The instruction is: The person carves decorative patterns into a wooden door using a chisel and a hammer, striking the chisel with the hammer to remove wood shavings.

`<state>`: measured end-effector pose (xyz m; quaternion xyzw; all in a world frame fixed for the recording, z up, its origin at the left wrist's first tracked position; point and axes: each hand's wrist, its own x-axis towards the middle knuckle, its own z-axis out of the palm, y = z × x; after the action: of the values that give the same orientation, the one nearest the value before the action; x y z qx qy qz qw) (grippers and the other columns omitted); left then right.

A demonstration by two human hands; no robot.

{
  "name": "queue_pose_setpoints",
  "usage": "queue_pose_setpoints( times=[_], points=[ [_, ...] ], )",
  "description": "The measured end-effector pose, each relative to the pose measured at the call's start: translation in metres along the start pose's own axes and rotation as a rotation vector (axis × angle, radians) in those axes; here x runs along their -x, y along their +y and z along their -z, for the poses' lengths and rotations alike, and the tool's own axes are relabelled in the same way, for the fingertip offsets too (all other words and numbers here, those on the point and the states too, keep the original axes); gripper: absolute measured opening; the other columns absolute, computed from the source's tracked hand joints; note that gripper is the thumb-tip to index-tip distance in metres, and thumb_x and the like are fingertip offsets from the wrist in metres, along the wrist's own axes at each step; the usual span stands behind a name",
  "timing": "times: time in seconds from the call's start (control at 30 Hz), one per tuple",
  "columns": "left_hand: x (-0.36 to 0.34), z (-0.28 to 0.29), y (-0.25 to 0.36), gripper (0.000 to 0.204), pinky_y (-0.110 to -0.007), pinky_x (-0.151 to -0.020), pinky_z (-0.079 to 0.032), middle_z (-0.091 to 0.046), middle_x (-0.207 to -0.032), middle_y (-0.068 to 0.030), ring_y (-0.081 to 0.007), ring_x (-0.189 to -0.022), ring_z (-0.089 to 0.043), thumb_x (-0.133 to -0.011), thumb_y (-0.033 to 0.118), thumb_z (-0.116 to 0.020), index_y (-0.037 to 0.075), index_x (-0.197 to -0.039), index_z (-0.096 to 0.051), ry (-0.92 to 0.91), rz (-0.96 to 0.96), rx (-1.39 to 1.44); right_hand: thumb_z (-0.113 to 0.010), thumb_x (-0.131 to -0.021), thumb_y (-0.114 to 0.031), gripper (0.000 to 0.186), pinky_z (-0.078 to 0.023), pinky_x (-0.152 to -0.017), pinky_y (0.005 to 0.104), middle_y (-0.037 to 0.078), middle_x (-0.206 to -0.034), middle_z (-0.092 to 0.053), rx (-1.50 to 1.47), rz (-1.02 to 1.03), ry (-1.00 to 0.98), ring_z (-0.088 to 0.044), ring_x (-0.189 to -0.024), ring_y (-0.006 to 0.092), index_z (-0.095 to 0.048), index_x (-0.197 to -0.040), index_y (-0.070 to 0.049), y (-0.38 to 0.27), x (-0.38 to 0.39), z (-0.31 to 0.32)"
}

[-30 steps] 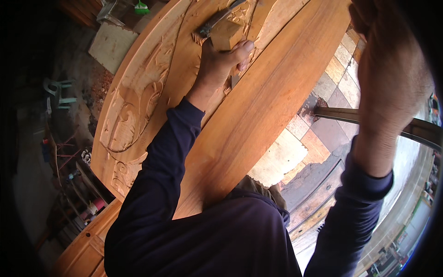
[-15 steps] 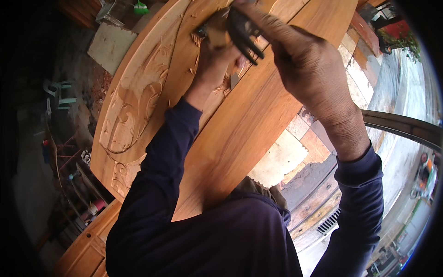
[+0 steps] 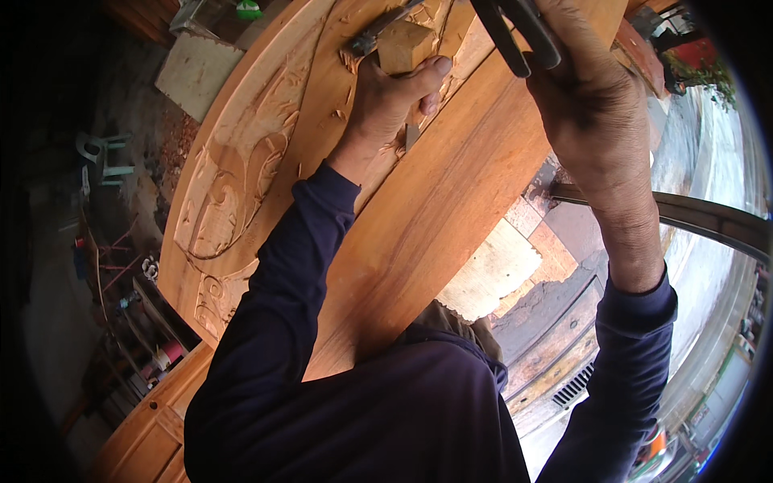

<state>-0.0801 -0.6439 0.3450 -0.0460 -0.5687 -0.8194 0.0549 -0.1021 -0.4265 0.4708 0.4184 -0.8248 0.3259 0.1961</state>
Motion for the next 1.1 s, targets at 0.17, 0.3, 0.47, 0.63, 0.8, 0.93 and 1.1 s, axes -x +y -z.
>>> queue_pose_setpoints(
  times=[0.17, 0.3, 0.47, 0.63, 0.8, 0.93, 1.1],
  points=[
    [0.007, -0.001, 0.001, 0.026, -0.024, -0.05, -0.046, -0.064, -0.072, 0.0007, -0.007, -0.056, -0.057, -0.087, 0.022, -0.086, 0.004, -0.09, -0.067, 0.015, 0.066, -0.076, -0.064, -0.098, 0.006, 0.061, -0.05, -0.11, 0.0372, 0.01, -0.146, -0.058, -0.266, -0.099, 0.105, -0.056, -0.133, 0.0239, -0.053, -0.153, -0.016, 0.005, 0.007, 0.019],
    [0.01, -0.003, 0.0, 0.027, -0.025, -0.05, -0.046, -0.065, -0.072, 0.0005, -0.0066, -0.057, -0.057, -0.087, 0.022, -0.086, 0.005, -0.087, -0.066, 0.009, 0.003, -0.06, -0.065, -0.094, 0.006, 0.065, -0.053, -0.098, 0.0378, 0.009, -0.128, -0.06, -0.109, -0.136, 0.201, -0.06, -0.116, 0.0244, -0.055, -0.153, -0.021, -0.002, 0.005, 0.039],
    [0.013, -0.002, 0.002, 0.024, -0.026, -0.056, -0.051, -0.067, -0.075, 0.0005, -0.0092, -0.062, -0.062, -0.086, 0.02, -0.085, 0.004, -0.088, -0.068, -0.002, 0.041, -0.1, -0.067, -0.089, 0.005, 0.072, -0.056, -0.082, 0.0387, 0.008, -0.106, -0.063, 0.37, 0.046, 0.256, -0.064, -0.093, 0.025, -0.056, -0.152, -0.027, -0.027, 0.0, 0.042],
    [0.013, -0.002, -0.008, 0.033, -0.03, -0.078, -0.058, -0.074, -0.091, -0.0022, -0.0127, -0.083, -0.07, -0.08, 0.017, -0.089, 0.002, -0.105, -0.072, 0.062, -0.156, -0.343, -0.069, -0.084, 0.005, 0.078, -0.06, -0.067, 0.0395, 0.007, -0.084, -0.065, 0.277, -0.014, -0.148, -0.069, -0.071, 0.0256, -0.058, -0.151, -0.033, -0.039, 0.019, -0.031],
    [0.017, -0.001, -0.006, 0.041, -0.031, -0.087, -0.058, -0.076, -0.106, -0.0045, -0.0135, -0.097, -0.071, -0.079, 0.016, -0.089, 0.003, -0.114, -0.071, -0.009, -0.105, -0.161, -0.068, -0.089, 0.006, 0.076, -0.058, -0.074, 0.0367, 0.007, -0.091, -0.067, 0.07, -0.2, -0.125, -0.07, -0.083, 0.0232, -0.055, -0.153, -0.033, -0.047, 0.009, -0.025],
    [0.007, 0.003, 0.004, 0.027, -0.027, -0.057, -0.05, -0.069, -0.082, -0.0003, -0.0085, -0.066, -0.064, -0.084, 0.019, -0.087, 0.005, -0.102, -0.072, -0.041, 0.082, -0.037, -0.065, -0.093, 0.009, 0.071, -0.053, -0.108, 0.033, 0.011, -0.135, -0.07, 0.079, -0.363, -0.303, -0.067, -0.126, 0.0221, -0.05, -0.157, -0.02, -0.042, 0.012, -0.019],
    [-0.015, -0.011, 0.008, 0.022, -0.027, -0.055, -0.049, -0.066, -0.071, -0.0001, -0.0076, -0.059, -0.061, -0.086, 0.021, -0.084, 0.003, -0.089, -0.071, -0.117, 0.082, -0.182, -0.064, -0.096, 0.011, 0.069, -0.046, -0.119, 0.0369, 0.009, -0.159, -0.052, -0.227, -0.194, -0.009, -0.051, -0.145, 0.0223, -0.046, -0.159, -0.012, -0.023, 0.01, -0.027]
  ],
)
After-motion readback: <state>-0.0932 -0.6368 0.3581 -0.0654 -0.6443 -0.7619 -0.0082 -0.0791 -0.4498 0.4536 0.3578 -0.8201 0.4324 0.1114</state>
